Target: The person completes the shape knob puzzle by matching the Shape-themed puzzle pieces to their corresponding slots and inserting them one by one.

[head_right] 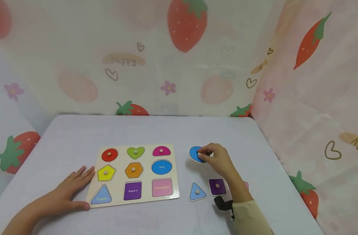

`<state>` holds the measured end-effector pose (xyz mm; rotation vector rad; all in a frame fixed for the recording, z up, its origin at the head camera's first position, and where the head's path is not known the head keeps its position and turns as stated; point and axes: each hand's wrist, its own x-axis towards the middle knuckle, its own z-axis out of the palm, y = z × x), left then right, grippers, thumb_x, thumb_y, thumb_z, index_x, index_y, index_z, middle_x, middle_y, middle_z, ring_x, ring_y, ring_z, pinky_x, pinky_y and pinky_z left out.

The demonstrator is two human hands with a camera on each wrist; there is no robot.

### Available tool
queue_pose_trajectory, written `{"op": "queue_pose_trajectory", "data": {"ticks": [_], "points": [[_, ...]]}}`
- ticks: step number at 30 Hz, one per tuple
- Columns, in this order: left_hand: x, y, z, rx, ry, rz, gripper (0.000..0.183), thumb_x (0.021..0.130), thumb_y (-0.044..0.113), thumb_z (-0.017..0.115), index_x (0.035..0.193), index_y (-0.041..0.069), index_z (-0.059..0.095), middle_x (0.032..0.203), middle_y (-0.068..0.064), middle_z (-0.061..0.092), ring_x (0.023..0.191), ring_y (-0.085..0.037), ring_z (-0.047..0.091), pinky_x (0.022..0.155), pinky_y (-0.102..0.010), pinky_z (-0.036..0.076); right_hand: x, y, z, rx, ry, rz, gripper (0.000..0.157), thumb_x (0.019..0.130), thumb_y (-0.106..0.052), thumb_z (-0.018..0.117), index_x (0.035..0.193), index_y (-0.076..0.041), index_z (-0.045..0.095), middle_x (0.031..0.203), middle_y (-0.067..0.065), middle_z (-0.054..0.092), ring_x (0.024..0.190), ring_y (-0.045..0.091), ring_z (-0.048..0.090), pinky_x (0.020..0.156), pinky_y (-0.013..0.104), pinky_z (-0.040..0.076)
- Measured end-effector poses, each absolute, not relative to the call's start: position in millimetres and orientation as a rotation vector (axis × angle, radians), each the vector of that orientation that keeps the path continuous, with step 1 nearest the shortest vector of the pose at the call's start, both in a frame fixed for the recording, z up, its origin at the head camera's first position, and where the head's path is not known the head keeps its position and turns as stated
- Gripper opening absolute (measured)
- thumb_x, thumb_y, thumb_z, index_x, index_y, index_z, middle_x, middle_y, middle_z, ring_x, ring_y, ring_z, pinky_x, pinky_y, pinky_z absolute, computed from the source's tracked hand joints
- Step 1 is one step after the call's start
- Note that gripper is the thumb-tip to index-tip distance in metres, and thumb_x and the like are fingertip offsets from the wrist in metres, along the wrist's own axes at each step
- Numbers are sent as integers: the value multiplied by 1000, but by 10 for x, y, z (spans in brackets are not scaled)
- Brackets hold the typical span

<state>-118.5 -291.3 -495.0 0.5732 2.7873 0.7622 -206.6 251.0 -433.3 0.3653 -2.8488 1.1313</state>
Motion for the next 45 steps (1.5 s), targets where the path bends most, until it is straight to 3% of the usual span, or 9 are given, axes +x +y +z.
{"op": "queue_pose_trajectory", "data": {"ticks": [31, 45], "points": [[-1189, -2911, -4946, 585, 2792, 754, 117, 72, 74, 75, 163, 16, 30, 171, -5, 23, 158, -38, 6, 113, -10, -20, -2130, 1601, -4438, 486, -2898, 1173, 12, 89, -19, 82, 101, -18, 82, 89, -7, 68, 97, 18, 56, 77, 30, 55], [-1197, -2917, -4919, 600, 2785, 766, 116, 73, 73, 75, 162, 14, 30, 171, -7, 24, 157, -41, 7, 119, -16, -18, -2173, 1372, -4576, 581, -2951, 1174, 9, 87, -18, 83, 96, -19, 82, 86, -10, 69, 94, 15, 56, 85, 32, 52]]}}
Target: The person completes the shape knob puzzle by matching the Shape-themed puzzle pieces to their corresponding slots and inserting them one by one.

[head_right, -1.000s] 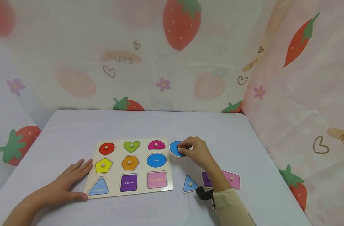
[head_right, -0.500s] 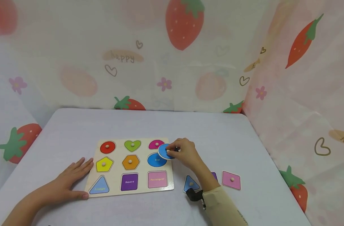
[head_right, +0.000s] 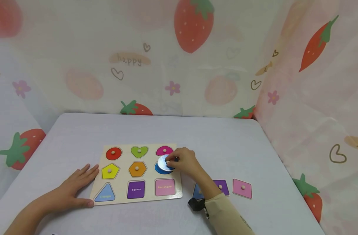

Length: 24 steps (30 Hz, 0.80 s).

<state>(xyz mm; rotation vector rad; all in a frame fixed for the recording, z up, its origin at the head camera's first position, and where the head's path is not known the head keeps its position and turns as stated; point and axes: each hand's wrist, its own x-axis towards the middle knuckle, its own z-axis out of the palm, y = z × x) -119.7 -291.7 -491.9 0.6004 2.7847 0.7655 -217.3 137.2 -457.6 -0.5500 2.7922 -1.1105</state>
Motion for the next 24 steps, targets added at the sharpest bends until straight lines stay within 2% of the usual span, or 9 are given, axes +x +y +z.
{"op": "queue_pose_trajectory", "data": {"ticks": [5, 10, 13, 17, 24], "points": [[-1202, -2912, -4925, 583, 2787, 756, 117, 72, 74, 75, 163, 15, 30, 171, -6, 23, 158, -41, 7, 121, -20, -18, -2164, 1305, -4592, -510, 2793, -1062, 9, 87, -18, 83, 95, -20, 82, 87, -9, 67, 93, 16, 55, 83, 32, 53], [-1213, -2901, -4918, 556, 2774, 759, 118, 71, 73, 76, 163, 16, 30, 171, -6, 23, 158, -40, 5, 127, -38, -12, -2183, 1250, -4620, -474, 2794, -1006, 9, 88, -19, 83, 97, -21, 83, 93, -7, 69, 96, 16, 56, 86, 31, 55], [-1206, -2900, -4913, 568, 2771, 772, 117, 71, 72, 76, 162, 14, 30, 171, -7, 23, 158, -41, 6, 127, -36, -13, -2192, 1228, -4618, -460, 2782, -993, 9, 89, -20, 82, 98, -21, 82, 98, -5, 70, 98, 16, 57, 88, 32, 57], [-1193, -2904, -4917, 587, 2783, 767, 118, 72, 73, 76, 162, 13, 31, 170, -7, 24, 157, -42, 7, 123, -24, -16, -2199, 1211, -4614, -452, 2762, -972, 9, 89, -21, 82, 98, -21, 82, 100, -4, 71, 98, 16, 57, 87, 32, 57], [-1190, -2909, -4919, 571, 2785, 757, 118, 71, 74, 76, 162, 14, 30, 171, -7, 23, 158, -41, 6, 125, -29, -14, -2211, 1197, -4655, -451, 2744, -970, 6, 89, -21, 82, 95, -22, 82, 96, -6, 70, 93, 15, 56, 83, 30, 54]]}}
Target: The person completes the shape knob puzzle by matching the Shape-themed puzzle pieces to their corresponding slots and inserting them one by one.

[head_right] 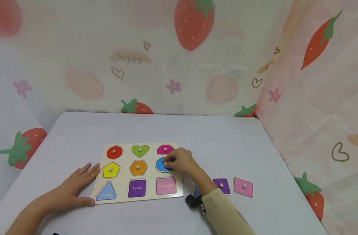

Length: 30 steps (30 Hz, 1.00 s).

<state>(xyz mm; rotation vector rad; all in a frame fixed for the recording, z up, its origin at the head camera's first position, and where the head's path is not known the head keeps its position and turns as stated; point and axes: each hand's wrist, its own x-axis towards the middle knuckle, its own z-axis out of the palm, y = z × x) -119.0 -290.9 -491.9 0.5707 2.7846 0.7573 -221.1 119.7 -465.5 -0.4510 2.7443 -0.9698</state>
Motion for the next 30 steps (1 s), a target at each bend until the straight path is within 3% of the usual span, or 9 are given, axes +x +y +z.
{"op": "queue_pose_trajectory", "data": {"ticks": [6, 16, 30], "points": [[-1203, -2896, -4919, 559, 2781, 756, 118, 71, 74, 76, 163, 16, 29, 171, -6, 23, 158, -40, 6, 128, -39, -10, -2217, 1199, -4680, -426, 2729, -983, 6, 89, -22, 82, 95, -22, 82, 96, -5, 70, 94, 16, 56, 83, 31, 53], [-1206, -2895, -4911, 569, 2777, 759, 118, 71, 74, 76, 163, 15, 30, 171, -6, 23, 158, -40, 6, 126, -32, -14, -2211, 1178, -4677, -368, 2705, -965, 9, 89, -23, 82, 97, -21, 82, 93, -5, 68, 92, 17, 57, 76, 27, 54], [-1181, -2888, -4897, 551, 2767, 779, 117, 71, 72, 77, 162, 14, 30, 171, -7, 23, 158, -41, 5, 127, -35, -13, -2196, 1211, -4611, -366, 2672, -971, 11, 88, -20, 82, 99, -22, 81, 95, -5, 68, 94, 18, 57, 80, 29, 55]]}}
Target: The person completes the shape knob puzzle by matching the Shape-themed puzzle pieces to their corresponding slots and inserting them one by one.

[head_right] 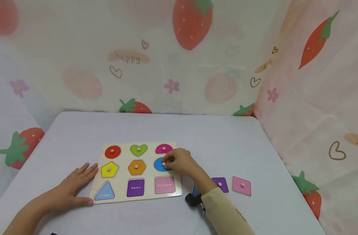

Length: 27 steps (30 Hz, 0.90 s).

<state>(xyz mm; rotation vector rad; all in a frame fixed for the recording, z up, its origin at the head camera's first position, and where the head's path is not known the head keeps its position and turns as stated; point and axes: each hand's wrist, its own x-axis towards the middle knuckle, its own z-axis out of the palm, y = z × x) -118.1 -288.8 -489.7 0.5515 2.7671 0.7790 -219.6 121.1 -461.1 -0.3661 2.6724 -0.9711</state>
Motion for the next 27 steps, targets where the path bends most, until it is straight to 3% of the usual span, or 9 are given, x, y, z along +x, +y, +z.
{"op": "queue_pose_trajectory", "data": {"ticks": [8, 15, 27], "points": [[-1174, -2885, -4907, 556, 2780, 772, 118, 71, 72, 76, 162, 14, 30, 170, -8, 23, 158, -40, 6, 124, -29, -16, -2195, 1346, -4488, -430, 2673, -1043, 17, 86, -19, 83, 103, -19, 80, 89, -5, 67, 88, 20, 57, 70, 29, 53], [-1167, -2890, -4886, 590, 2790, 771, 117, 72, 73, 76, 162, 12, 31, 170, -8, 24, 157, -42, 8, 119, -17, -18, -2123, 1529, -4377, -514, 2689, -1080, 17, 88, -16, 81, 105, -16, 80, 90, -5, 66, 93, 20, 56, 69, 29, 53], [-1181, -2904, -4919, 588, 2796, 760, 117, 72, 74, 75, 162, 14, 30, 170, -7, 24, 158, -41, 7, 120, -17, -18, -1982, 1906, -4302, -573, 2750, -1047, 20, 90, -18, 80, 110, -17, 80, 95, -9, 68, 102, 28, 59, 81, 35, 51]]}}
